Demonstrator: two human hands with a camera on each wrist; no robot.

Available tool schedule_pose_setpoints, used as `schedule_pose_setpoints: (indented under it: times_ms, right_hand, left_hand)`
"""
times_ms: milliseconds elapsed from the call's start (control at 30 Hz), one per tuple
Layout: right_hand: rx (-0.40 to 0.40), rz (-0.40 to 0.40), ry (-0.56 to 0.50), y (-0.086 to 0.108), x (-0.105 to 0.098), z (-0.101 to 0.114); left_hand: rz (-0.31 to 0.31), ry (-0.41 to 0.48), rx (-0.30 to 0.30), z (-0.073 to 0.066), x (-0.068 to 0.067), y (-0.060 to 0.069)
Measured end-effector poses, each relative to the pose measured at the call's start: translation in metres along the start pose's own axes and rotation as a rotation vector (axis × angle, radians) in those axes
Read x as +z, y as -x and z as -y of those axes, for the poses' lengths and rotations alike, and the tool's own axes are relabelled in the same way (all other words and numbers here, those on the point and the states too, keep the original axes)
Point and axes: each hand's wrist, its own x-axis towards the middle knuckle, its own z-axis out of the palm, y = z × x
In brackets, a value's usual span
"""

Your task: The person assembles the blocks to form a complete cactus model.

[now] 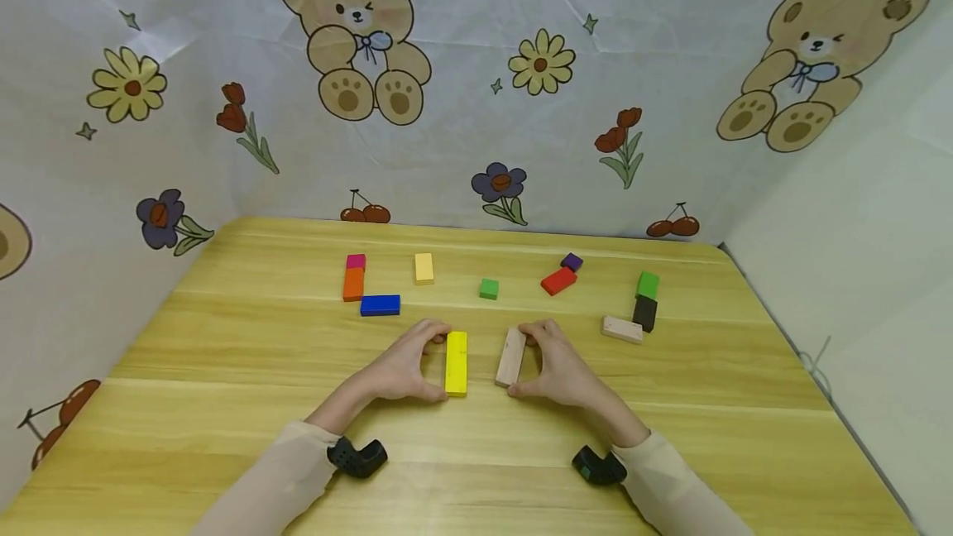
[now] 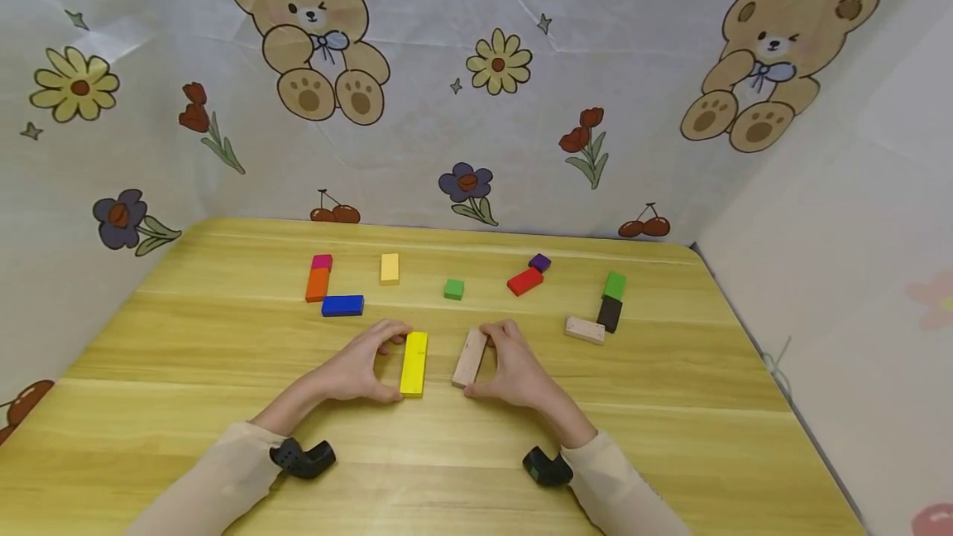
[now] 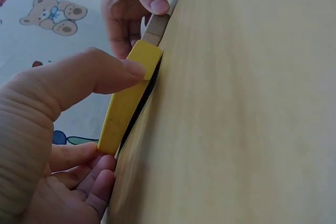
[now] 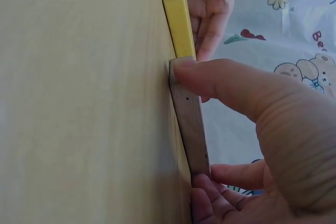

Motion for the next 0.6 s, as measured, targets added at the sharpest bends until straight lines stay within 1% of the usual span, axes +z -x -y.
schedule_pose_setpoints:
  times_ms: [133, 267, 367, 433, 533, 600]
  right_hand:
    - [0.023, 0.005, -0.027, -0.002, -0.003, -0.001]
    - [0.045, 0.005, -0.060, -0.004, -0.007, -0.001]
    - [0.022, 0.000, -0.053, -0.006, -0.011, 0.004]
    - [-0.004, -0.002, -0.034, -0.009, -0.013, 0.009]
    - [-0.030, 0.013, -0.001, -0.014, -0.012, 0.016]
    - [-0.036, 0.037, 0.007, -0.018, -0.011, 0.019]
  left_hand:
    - [0.005, 0.007, 0.013, -0.005, 0.001, 0.002]
    - [0.025, 0.017, 0.045, -0.016, 0.005, 0.010]
    - [0.024, 0.006, 0.053, -0.026, 0.012, 0.020]
    - [0.027, -0.003, 0.044, -0.032, 0.019, 0.027]
    - [0.037, -0.010, 0.023, -0.037, 0.029, 0.036]
    - [0.047, 0.005, 0.016, -0.039, 0.034, 0.041]
